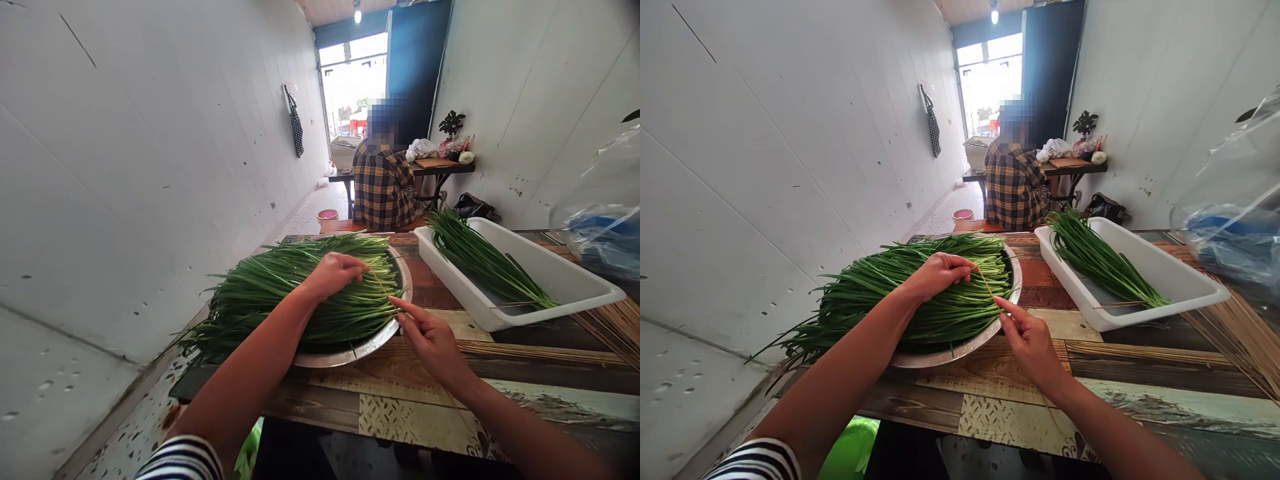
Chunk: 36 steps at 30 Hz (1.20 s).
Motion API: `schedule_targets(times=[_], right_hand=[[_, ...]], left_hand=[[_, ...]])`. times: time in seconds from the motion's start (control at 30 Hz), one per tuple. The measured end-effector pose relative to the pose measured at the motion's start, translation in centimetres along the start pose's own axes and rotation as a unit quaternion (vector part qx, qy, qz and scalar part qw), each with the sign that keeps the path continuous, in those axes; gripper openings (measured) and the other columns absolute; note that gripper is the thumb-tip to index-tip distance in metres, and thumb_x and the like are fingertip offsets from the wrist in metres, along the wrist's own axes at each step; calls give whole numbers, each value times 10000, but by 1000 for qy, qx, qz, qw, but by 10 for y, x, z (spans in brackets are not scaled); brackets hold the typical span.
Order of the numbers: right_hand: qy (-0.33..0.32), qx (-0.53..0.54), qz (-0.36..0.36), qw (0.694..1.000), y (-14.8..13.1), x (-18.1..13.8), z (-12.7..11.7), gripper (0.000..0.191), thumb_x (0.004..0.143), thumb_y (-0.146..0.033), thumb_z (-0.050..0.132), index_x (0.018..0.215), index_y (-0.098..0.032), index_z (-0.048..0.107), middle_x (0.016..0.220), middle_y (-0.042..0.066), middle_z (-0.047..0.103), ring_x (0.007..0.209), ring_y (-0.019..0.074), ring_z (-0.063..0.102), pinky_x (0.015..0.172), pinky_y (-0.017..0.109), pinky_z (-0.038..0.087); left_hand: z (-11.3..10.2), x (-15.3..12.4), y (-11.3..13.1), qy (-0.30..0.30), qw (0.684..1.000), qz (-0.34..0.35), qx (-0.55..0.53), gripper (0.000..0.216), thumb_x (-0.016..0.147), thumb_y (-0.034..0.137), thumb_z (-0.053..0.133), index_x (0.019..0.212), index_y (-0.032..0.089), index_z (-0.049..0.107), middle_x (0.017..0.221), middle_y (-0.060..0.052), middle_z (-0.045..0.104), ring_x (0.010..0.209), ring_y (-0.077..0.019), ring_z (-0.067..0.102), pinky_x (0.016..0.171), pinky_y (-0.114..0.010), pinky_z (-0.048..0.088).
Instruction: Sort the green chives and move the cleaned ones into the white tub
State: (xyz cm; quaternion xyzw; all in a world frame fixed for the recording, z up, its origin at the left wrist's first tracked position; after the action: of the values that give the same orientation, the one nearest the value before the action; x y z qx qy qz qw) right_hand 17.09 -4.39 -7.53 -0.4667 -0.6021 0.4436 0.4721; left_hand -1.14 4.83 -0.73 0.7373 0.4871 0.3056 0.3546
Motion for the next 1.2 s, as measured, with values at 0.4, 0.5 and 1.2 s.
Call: schedule_targets(times=[0.4,0.5,1.2], right_hand=[[3,-1,-1,1000,1,-1,-1,467,850,-384,483,1232,-127,561,530,-58,303,461,80,248,424,213,199],[-2,9,2,1000,2,-1,1,478,855,-397,478,1239,-120,547,520,-68,266,449,77,229,418,215,170],[20,136,23,990,-7,2,-2,133,782,-302,527,783,-172,501,474,-87,366,407,52,284,374,168,205]], left_hand=[[1,-3,10,2,997,53,64,246,780,263,511,709,120,698,688,-15,662,592,-91,499,587,-203,381],[2,-2,10,5,993,72,93,251,793,236,490,690,119,687,685,-14,662,611,-97,516,608,-205,387],[27,-9,32,-101,901,179,381,193,755,297,603,880,197,709,858,-45,674,824,-181,590,739,-259,418]])
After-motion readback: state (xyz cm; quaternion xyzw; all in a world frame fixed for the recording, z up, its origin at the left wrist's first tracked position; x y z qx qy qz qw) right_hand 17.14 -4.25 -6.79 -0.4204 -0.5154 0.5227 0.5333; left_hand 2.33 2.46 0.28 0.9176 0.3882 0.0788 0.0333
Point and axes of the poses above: each hand's wrist, its own x-axis towards the middle knuckle, its own z-axis out of the palm, y = z × x, the point moved 3 cm from there along x, towards the middle knuckle
